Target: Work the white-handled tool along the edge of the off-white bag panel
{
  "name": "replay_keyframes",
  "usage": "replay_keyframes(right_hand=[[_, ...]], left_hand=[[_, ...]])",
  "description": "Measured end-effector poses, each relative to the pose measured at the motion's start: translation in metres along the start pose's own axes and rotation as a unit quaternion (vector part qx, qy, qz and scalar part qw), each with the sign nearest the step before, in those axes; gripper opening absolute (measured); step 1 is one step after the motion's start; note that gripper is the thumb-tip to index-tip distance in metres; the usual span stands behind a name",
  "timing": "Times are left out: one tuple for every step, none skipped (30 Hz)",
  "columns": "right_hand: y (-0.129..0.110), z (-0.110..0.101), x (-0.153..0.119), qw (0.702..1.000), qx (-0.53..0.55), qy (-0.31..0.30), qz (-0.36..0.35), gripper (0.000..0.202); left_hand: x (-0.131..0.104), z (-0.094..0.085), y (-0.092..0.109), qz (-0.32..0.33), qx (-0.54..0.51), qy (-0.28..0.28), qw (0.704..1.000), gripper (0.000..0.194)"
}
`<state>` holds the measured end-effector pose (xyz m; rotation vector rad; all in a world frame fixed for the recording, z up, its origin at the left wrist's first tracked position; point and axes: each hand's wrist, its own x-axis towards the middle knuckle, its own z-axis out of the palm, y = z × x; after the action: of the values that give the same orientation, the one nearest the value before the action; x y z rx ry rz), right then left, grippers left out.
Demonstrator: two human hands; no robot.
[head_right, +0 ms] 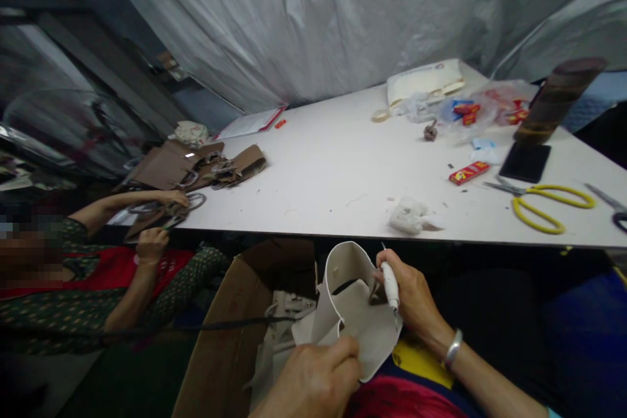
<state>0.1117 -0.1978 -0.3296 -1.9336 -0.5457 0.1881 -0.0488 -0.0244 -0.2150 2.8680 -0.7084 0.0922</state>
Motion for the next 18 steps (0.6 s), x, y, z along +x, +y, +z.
replay_keyframes(right_hand=[[0.002,0.000,0.000,1.000,-0.009,0.003,-0.001,0.025],[0.003,-0.001,-0.001,1.000,-0.019,0.006,0.000,0.025],[0.004,-0.002,-0.001,1.000,-0.030,0.007,0.002,0.026],[0.004,-0.003,-0.001,0.999,-0.040,0.007,0.004,0.027],[0.003,-0.004,-0.002,0.999,-0.050,0.004,0.005,0.028],[0.002,-0.006,-0.002,0.998,-0.060,0.000,0.004,0.028],[0.000,-0.008,-0.002,0.998,-0.069,-0.005,0.003,0.029],[-0.002,-0.010,-0.003,0.997,-0.075,-0.013,0.004,0.028],[-0.005,-0.012,-0.003,0.997,-0.079,-0.022,0.005,0.027],[-0.008,-0.015,-0.003,0.996,-0.080,-0.029,0.008,0.026],[-0.011,-0.017,-0.003,0.996,-0.076,-0.036,0.012,0.023],[-0.013,-0.019,-0.004,0.997,-0.069,-0.042,0.018,0.022],[-0.016,-0.021,-0.004,0.997,-0.059,-0.043,0.025,0.023],[-0.018,-0.023,-0.005,0.998,-0.047,-0.038,0.032,0.026],[-0.021,-0.025,-0.006,0.998,-0.034,-0.030,0.041,0.030],[-0.025,-0.028,-0.008,0.998,-0.021,-0.020,0.051,0.034],[-0.029,-0.031,-0.010,0.998,-0.009,-0.007,0.061,0.037],[-0.033,-0.035,-0.013,0.997,-0.001,0.009,0.070,0.040]], left_hand=[[0.000,0.003,0.000,-0.004,0.006,-0.007,1.000,0.017],[-0.001,0.007,0.000,-0.010,0.008,-0.005,1.000,0.018],[-0.002,0.010,0.000,-0.020,0.004,0.003,1.000,0.018],[-0.002,0.013,0.000,-0.033,-0.004,0.017,0.999,0.018],[-0.003,0.015,0.000,-0.046,-0.016,0.038,0.998,0.017],[-0.004,0.017,0.000,-0.059,-0.029,0.059,0.996,0.017],[-0.004,0.018,0.000,-0.071,-0.044,0.076,0.994,0.017],[-0.004,0.019,0.001,-0.080,-0.058,0.091,0.991,0.017],[-0.003,0.020,0.002,-0.090,-0.072,0.101,0.988,0.017],[-0.002,0.020,0.003,-0.098,-0.083,0.109,0.986,0.017],[0.000,0.019,0.003,-0.107,-0.092,0.119,0.983,0.017],[0.001,0.018,0.003,-0.119,-0.100,0.132,0.979,0.017],[0.003,0.017,0.003,-0.132,-0.105,0.152,0.974,0.016],[0.005,0.015,0.002,-0.149,-0.109,0.178,0.967,0.015],[0.006,0.012,0.001,-0.164,-0.111,0.208,0.958,0.015],[0.007,0.008,-0.001,-0.176,-0.112,0.242,0.948,0.016],[0.007,0.004,-0.003,-0.183,-0.112,0.277,0.936,0.018],[0.007,0.000,-0.007,-0.183,-0.112,0.313,0.925,0.020]])
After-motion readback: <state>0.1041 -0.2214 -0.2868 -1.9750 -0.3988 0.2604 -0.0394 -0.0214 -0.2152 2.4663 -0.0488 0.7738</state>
